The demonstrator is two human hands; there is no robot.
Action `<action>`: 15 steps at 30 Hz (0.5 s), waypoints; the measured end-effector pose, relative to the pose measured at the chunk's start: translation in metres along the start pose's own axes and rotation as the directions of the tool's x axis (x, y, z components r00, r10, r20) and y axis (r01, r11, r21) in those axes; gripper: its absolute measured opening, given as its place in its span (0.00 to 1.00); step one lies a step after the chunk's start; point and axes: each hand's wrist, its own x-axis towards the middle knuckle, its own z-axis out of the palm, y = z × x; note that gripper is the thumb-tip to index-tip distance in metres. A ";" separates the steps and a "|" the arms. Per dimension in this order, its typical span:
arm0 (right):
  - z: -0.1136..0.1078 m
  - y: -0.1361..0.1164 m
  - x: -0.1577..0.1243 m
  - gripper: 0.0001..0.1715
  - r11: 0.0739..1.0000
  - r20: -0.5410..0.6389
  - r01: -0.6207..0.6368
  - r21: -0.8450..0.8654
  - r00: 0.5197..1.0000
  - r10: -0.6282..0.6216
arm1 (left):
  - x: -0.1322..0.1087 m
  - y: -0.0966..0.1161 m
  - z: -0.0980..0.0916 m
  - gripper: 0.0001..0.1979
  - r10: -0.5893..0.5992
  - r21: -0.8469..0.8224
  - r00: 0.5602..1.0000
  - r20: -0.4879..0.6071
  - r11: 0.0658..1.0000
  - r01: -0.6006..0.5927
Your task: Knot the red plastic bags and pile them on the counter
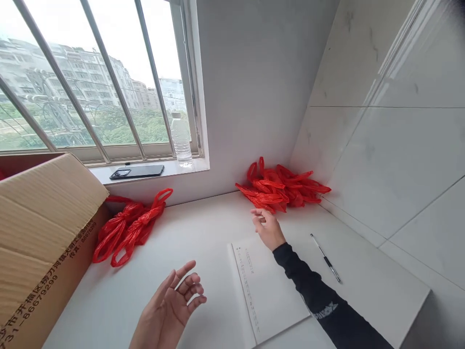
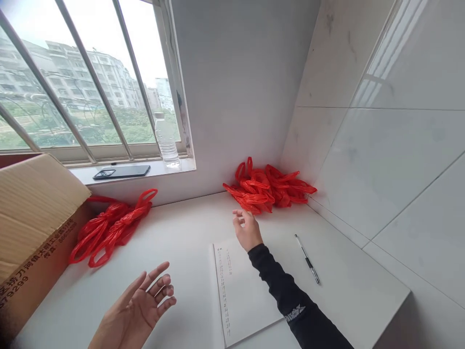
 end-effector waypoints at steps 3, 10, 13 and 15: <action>-0.011 -0.003 0.054 0.20 0.979 -0.093 0.039 -0.198 0.994 -0.058 | -0.002 -0.009 -0.011 0.17 0.051 -0.113 0.999 0.011 0.992 -0.049; -0.024 0.001 0.115 0.13 0.891 -0.049 0.040 -0.451 0.996 -0.070 | 0.000 -0.013 -0.021 0.19 0.088 -0.132 0.995 0.053 0.988 -0.080; -0.031 -0.006 0.125 0.13 0.883 -0.072 0.063 -0.464 0.991 -0.109 | 0.001 -0.013 -0.021 0.19 0.107 -0.131 0.993 0.059 0.987 -0.098; -0.038 -0.017 0.129 0.13 0.889 -0.098 0.093 -0.449 0.983 -0.153 | 0.001 -0.014 -0.022 0.19 0.115 -0.128 0.991 0.064 0.986 -0.106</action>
